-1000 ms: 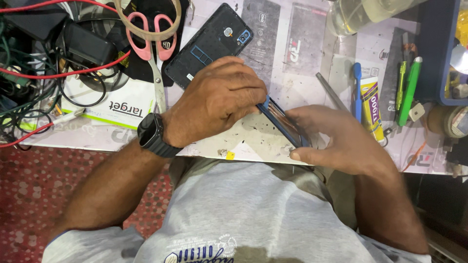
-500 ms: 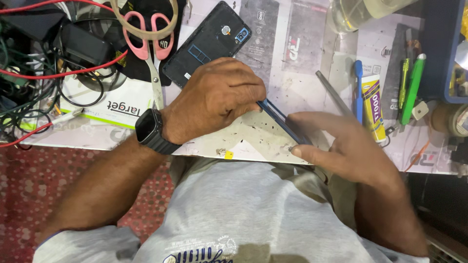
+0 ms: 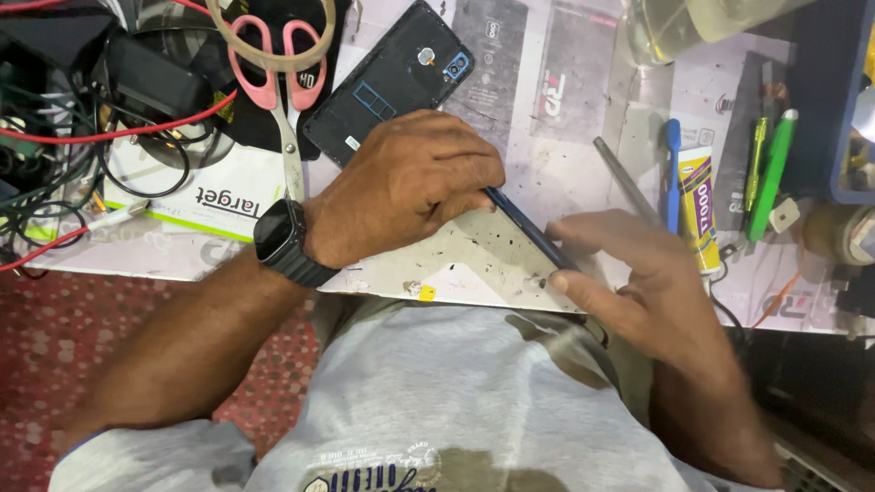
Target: The person disassembles a smartphone, removes the back cover, and manipulates internal components including the battery and ribbon cables. They use a utility knife to pry parts and apply adhesive to the frame before reassembling the device.
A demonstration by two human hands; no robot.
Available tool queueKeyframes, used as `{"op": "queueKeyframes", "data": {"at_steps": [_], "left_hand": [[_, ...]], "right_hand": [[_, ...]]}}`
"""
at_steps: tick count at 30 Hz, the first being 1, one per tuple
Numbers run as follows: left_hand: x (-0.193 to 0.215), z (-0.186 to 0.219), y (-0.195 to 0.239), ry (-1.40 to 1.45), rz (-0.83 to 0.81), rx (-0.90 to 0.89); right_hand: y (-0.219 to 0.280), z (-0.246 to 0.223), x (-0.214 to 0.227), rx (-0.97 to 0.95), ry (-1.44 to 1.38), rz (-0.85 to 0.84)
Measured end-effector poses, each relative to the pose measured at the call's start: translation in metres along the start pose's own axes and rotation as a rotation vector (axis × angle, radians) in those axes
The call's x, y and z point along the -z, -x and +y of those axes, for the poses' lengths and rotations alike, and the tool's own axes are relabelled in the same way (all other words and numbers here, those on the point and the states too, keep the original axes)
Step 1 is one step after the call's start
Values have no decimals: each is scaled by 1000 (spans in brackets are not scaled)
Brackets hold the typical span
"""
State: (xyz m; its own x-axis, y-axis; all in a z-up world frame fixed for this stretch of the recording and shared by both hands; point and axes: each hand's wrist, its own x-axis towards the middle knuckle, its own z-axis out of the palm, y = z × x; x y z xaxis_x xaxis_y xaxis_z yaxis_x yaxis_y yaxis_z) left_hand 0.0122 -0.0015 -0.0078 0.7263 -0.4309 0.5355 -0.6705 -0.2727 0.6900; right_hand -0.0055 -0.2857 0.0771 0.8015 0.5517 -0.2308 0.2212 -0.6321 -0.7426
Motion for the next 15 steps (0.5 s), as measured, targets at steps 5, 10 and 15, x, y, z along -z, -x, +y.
{"op": "queueKeyframes", "data": {"at_steps": [5, 10, 15], "left_hand": [[-2, -1, 1, 30, 26, 3], [-6, -4, 3, 33, 47, 3], [-8, -6, 4, 33, 51, 7]], "right_hand": [[-6, -13, -9, 28, 79, 85], [-16, -24, -19, 167, 234, 224], [-25, -28, -25, 64, 287, 208]]}}
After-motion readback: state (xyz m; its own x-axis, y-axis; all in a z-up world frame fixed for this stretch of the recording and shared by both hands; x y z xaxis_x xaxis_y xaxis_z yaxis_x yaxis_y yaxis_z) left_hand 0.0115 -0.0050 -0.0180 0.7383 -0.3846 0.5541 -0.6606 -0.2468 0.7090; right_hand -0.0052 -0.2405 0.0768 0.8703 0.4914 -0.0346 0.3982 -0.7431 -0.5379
